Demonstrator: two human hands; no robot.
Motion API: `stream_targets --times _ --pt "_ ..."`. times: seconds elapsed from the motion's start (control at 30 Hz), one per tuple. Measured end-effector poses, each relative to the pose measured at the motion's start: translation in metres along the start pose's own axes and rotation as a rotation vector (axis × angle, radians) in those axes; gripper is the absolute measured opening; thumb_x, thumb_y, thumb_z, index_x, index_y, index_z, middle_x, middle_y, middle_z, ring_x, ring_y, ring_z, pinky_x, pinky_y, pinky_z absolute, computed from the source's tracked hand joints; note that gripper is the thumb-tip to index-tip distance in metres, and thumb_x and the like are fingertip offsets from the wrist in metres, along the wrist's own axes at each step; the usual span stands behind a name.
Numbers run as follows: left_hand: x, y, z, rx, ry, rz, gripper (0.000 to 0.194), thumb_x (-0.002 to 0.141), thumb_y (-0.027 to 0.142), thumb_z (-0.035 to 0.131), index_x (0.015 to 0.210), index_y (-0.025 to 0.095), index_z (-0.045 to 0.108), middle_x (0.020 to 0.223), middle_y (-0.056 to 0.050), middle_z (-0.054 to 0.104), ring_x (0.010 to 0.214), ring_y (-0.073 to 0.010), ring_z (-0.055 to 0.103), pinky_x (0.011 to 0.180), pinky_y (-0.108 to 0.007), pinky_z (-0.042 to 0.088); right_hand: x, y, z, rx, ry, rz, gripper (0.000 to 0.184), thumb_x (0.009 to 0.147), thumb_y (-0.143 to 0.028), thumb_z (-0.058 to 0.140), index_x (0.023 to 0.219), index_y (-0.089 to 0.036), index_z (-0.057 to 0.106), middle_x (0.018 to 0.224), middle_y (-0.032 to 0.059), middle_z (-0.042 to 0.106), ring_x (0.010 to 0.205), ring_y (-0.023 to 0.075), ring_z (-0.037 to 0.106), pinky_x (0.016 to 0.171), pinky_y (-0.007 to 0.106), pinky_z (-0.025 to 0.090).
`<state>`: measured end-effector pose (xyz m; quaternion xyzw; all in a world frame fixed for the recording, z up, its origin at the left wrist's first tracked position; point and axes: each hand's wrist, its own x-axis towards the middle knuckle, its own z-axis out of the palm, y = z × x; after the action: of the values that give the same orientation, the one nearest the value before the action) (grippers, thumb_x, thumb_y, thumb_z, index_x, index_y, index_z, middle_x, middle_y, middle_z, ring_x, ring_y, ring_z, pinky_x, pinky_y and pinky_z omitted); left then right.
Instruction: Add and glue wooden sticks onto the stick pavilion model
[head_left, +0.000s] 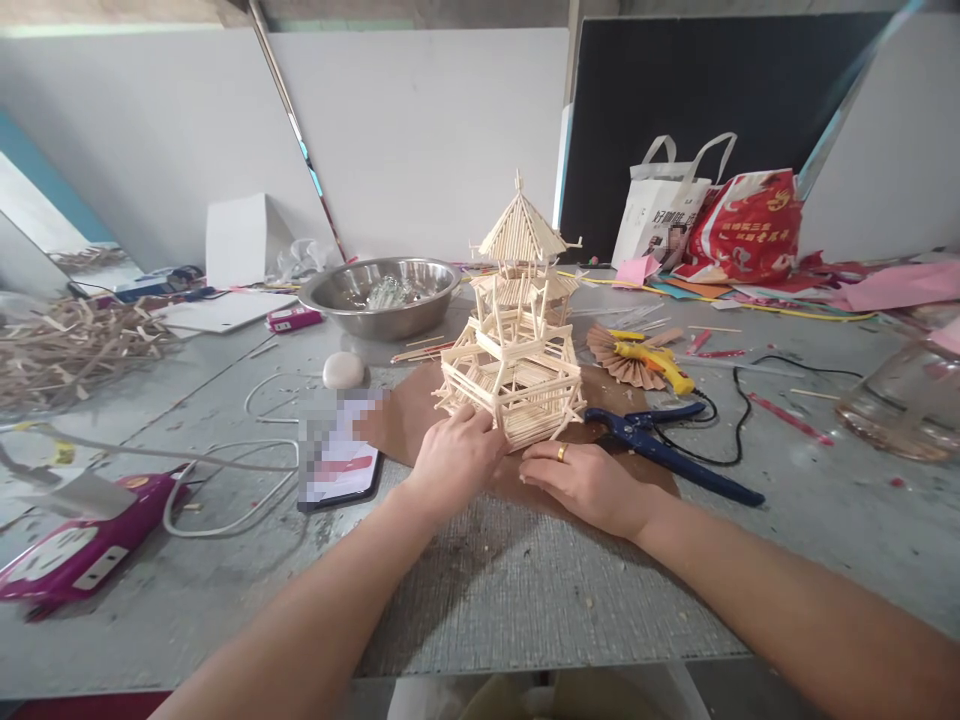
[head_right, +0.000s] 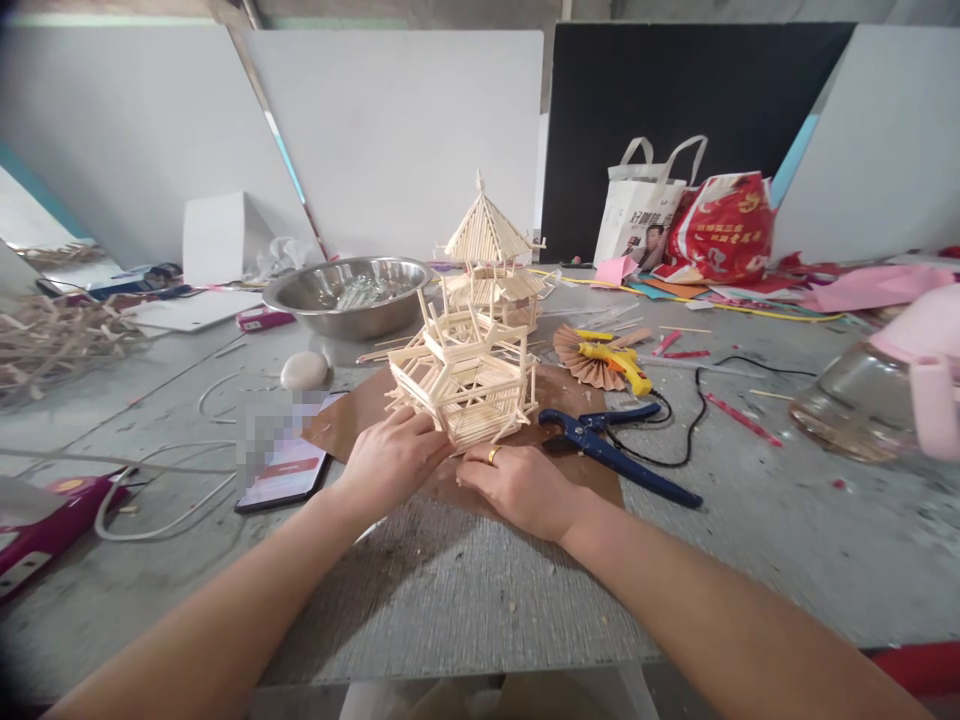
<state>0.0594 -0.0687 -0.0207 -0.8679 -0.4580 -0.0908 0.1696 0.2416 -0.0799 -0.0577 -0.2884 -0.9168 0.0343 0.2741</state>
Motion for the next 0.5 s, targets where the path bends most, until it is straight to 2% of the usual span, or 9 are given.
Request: stream_targets --times 0.1,0.17,0.2,0.27,0.37,0.43,0.5 --pt "-0.002 0.000 -0.008 -0.089 0.128 0.065 0.027 0.080 0.027 0.044 0.058 0.017 0.057 0.065 -0.003 0.053 0.068 -0.0146 0.044 0.049 -0.022 0.031 -0.001 0.000 0.002 -0.016 0.036 -0.103 0.019 0.084 -0.018 0.039 0.086 -0.016 0.058 0.093 0.0041 0.060 0.083 0.0104 0.054 0.073 0.021 0.043" --pt "-0.004 0.003 -0.014 -0.231 0.215 0.066 0.031 0.080 0.026 0.041 0.054 0.016 0.055 0.060 -0.003 0.051 0.063 -0.0124 0.043 0.051 -0.022 0.032 -0.001 0.000 0.003 -0.034 0.068 -0.188 0.018 0.083 -0.016 0.040 0.087 -0.014 0.057 0.092 0.0047 0.060 0.083 0.0104 0.053 0.073 0.021 0.043" --pt "-0.004 0.005 -0.016 -0.334 0.220 0.050 0.032 0.080 0.025 0.040 0.054 0.015 0.055 0.057 -0.002 0.049 0.059 -0.0107 0.042 0.052 -0.021 0.033 -0.001 -0.001 0.003 -0.043 0.079 -0.231 0.017 0.083 -0.015 0.040 0.087 -0.014 0.057 0.090 0.0047 0.060 0.083 0.0104 0.053 0.073 0.021 0.043" --pt "-0.003 0.011 -0.016 -0.569 0.144 -0.005 0.031 0.081 0.026 0.039 0.058 0.015 0.056 0.055 0.001 0.047 0.054 -0.0082 0.041 0.052 -0.020 0.033 -0.001 -0.004 0.004 -0.061 0.074 -0.311 0.016 0.082 -0.014 0.041 0.086 -0.013 0.057 0.085 0.0039 0.061 0.080 0.0104 0.053 0.072 0.022 0.043" --pt "-0.001 0.019 -0.009 -0.877 -0.109 -0.076 0.030 0.081 0.030 0.038 0.062 0.014 0.055 0.055 0.003 0.047 0.053 -0.0070 0.041 0.049 -0.018 0.031 0.000 -0.012 0.005 -0.091 0.019 -0.400 0.017 0.081 -0.012 0.041 0.079 -0.014 0.058 0.077 0.0022 0.060 0.073 0.0104 0.052 0.067 0.023 0.043" --pt "0.000 0.022 -0.001 -1.014 -0.277 -0.099 0.034 0.080 0.034 0.038 0.058 0.013 0.052 0.053 0.003 0.044 0.051 -0.0068 0.038 0.046 -0.018 0.030 0.000 -0.016 0.006 -0.105 -0.021 -0.437 0.020 0.081 -0.011 0.039 0.076 -0.015 0.058 0.073 0.0016 0.059 0.069 0.0100 0.052 0.063 0.023 0.041" --pt "0.001 0.024 0.006 -1.103 -0.356 -0.164 0.035 0.080 0.037 0.037 0.057 0.013 0.050 0.051 0.004 0.043 0.050 -0.0069 0.037 0.045 -0.018 0.029 0.000 -0.018 0.005 -0.093 -0.018 -0.426 0.020 0.082 -0.013 0.039 0.075 -0.016 0.057 0.072 0.0007 0.058 0.065 0.0091 0.051 0.060 0.021 0.040"
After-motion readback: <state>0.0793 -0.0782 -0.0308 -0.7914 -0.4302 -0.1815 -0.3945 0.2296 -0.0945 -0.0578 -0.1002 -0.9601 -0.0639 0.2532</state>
